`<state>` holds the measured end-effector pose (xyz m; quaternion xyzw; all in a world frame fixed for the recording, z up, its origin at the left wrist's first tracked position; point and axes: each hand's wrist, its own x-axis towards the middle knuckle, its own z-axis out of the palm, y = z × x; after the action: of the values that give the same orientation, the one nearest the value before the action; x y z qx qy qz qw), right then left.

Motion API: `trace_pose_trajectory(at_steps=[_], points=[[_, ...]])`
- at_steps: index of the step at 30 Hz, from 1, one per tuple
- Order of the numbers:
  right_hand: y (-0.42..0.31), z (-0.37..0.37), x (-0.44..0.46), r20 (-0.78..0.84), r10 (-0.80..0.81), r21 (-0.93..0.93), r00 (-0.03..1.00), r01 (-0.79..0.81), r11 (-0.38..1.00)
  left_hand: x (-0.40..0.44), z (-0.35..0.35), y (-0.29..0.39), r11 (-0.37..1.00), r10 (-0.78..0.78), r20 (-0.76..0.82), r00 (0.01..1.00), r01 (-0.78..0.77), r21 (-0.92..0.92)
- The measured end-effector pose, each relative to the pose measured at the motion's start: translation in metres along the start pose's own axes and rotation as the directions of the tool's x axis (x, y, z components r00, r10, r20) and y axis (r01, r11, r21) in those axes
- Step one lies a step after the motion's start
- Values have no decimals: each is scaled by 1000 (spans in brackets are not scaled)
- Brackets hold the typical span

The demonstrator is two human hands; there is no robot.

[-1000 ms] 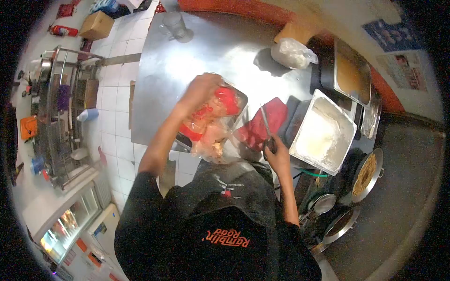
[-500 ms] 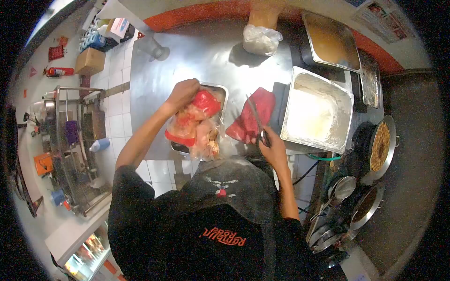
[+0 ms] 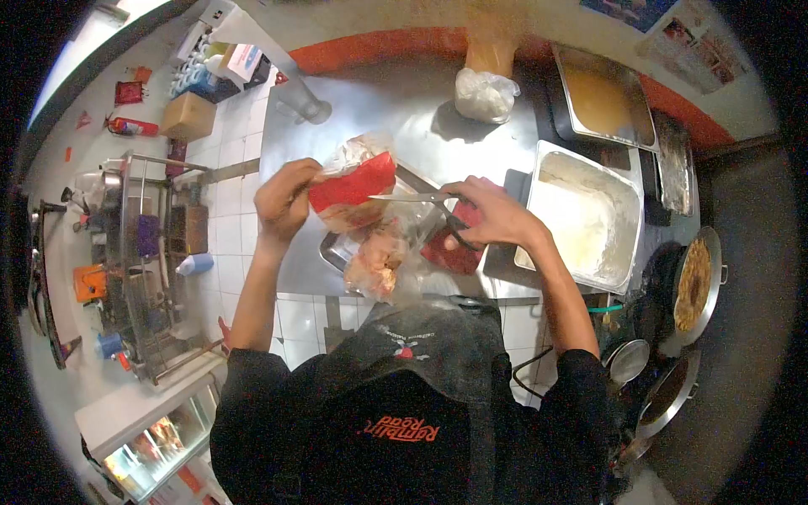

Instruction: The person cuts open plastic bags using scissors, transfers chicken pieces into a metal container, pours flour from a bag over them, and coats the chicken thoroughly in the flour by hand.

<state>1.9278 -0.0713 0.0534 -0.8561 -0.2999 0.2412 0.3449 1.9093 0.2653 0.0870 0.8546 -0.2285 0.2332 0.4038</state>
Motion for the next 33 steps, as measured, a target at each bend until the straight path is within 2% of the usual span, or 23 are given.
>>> trace_pose_trajectory(at_steps=[2,4,6,7,9,10,11,12,13,14,16,18,20,21,23,27,28,30,32,33], points=[[4,-3,13,-38,8,56,999,-5,998,-1,7,-1,999,43,26,999,-43,-4],[4,-10,22,56,24,80,998,-29,996,-4,13,-4,996,86,65,994,-85,-21],[15,-13,28,57,35,99,998,-40,994,-5,13,-10,982,-99,157,983,122,-144],[21,-14,30,70,3,75,998,-8,997,-8,13,-13,982,-97,158,983,120,-145],[27,-16,34,87,-30,46,996,26,999,-14,15,-17,907,-295,275,915,358,-220],[27,-15,37,90,-71,26,993,69,997,-3,12,-4,907,-295,274,916,358,-221],[27,-14,39,94,-112,9,989,112,994,9,8,13,901,-422,359,833,429,64],[25,-13,40,97,-111,12,989,110,994,16,8,25,825,-559,397,728,444,348],[21,-13,41,111,-70,-41,991,75,996,6,19,16,882,-414,276,867,306,359],[17,-15,42,120,-31,-99,992,43,994,2,26,14,880,-419,275,866,312,358],[12,-20,42,118,-44,-144,992,61,988,2,42,15,862,-263,318,911,74,501],[12,-22,40,113,-58,-184,992,78,980,3,53,17,866,-255,323,911,67,496],[17,-25,39,128,-127,-250,984,156,955,3,61,7,982,-186,449,874,144,125],[17,-27,39,129,-126,-248,984,155,956,9,60,8,981,-188,451,873,146,125],[13,-29,41,199,-127,-301,972,185,936,22,52,16,986,-89,454,887,144,-87],[15,-13,55,246,-149,-344,958,230,910,17,54,31,982,-156,419,895,186,-32],[16,-10,55,261,-150,-368,954,242,898,8,57,38,952,-292,452,843,208,226],[17,-5,54,280,-154,-386,948,258,886,0,61,39,857,-435,445,782,208,472],[20,0,47,286,-112,-363,952,216,907,-5,64,36,783,-622,670,405,334,525],[22,1,43,289,-107,-358,951,211,910,-14,69,31,784,-621,675,398,336,523]])
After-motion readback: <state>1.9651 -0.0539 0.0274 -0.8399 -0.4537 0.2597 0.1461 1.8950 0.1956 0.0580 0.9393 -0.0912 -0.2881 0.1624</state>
